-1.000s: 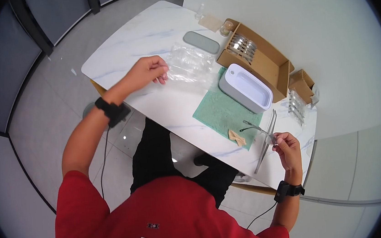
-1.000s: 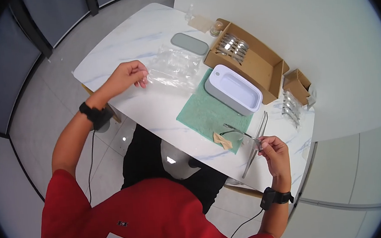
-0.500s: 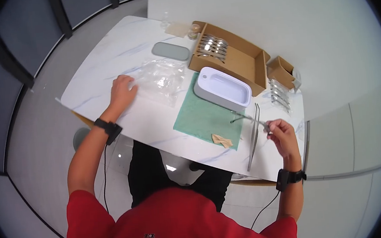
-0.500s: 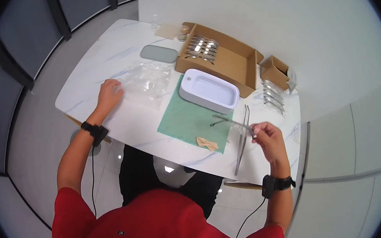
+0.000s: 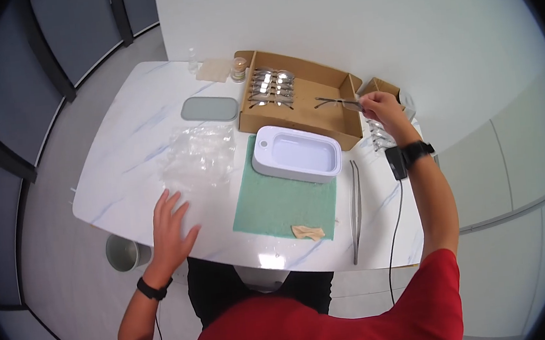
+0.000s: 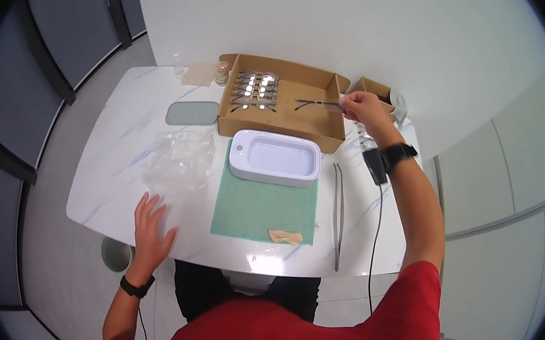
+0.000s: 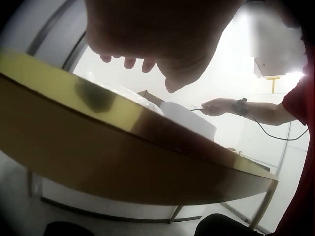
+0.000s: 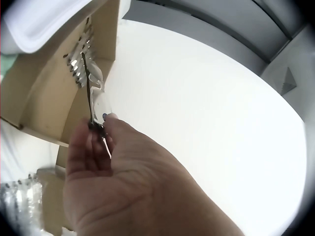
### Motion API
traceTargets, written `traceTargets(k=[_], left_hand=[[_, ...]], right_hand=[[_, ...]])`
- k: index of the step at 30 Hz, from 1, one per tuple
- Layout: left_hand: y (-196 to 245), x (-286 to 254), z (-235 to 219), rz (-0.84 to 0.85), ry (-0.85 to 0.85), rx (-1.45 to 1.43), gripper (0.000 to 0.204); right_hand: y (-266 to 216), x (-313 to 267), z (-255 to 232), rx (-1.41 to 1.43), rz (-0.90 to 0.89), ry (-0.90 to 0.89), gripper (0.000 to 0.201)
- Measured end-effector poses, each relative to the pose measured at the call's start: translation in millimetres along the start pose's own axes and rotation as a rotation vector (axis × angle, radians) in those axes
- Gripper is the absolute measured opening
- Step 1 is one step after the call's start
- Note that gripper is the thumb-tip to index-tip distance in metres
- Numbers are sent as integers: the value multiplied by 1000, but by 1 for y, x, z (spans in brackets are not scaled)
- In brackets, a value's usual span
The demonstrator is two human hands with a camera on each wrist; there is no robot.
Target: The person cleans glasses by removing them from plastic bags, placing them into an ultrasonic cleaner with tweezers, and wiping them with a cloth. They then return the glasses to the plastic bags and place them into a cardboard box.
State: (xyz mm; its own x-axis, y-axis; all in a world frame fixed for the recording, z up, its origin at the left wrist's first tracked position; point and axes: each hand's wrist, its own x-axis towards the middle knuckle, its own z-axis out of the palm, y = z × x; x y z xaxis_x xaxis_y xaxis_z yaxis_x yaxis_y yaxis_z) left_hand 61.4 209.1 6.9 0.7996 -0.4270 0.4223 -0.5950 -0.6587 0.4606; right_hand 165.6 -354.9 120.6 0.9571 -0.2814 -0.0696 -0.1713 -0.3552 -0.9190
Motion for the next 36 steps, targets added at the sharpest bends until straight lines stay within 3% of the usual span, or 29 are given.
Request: traceTargets(k=[2,7,11,14,17,20,23,26,29,32,36], left_hand=[[-4,-1,8,-7,-14,8,54],[-13,2,19,-57,1,27,52],[-14,1,20,-101,-11,54,47],[-16,2,22,-95,-33,50,43],[-17,1,25,-109,-50,43,41],[-18,0,25,-125,-62,56,37],[-17,1,26,-139,-67,56,33],[-15,3,25,-153,-69,59,30],[-14,3,26,-150,-68,68,29],[-15,2,26,-154,-68,65,29],[-17,-2,25,-129,-66,80,27]], right_hand=[[18,46,-7,-114,-1,-57,17],[34,116,19,-369,-138,79,16],[38,139,22,-945,-388,-75,11],[40,156,13,-1181,-425,-252,11],[47,166,13,-1280,-491,-173,15],[52,180,19,-1471,-441,-166,14],[51,187,29,-1555,-331,-158,13],[51,187,41,-1603,-274,1,12],[35,174,54,-1697,-304,10,14],[36,177,57,-1705,-219,47,15],[19,164,30,-1394,-324,171,10]])
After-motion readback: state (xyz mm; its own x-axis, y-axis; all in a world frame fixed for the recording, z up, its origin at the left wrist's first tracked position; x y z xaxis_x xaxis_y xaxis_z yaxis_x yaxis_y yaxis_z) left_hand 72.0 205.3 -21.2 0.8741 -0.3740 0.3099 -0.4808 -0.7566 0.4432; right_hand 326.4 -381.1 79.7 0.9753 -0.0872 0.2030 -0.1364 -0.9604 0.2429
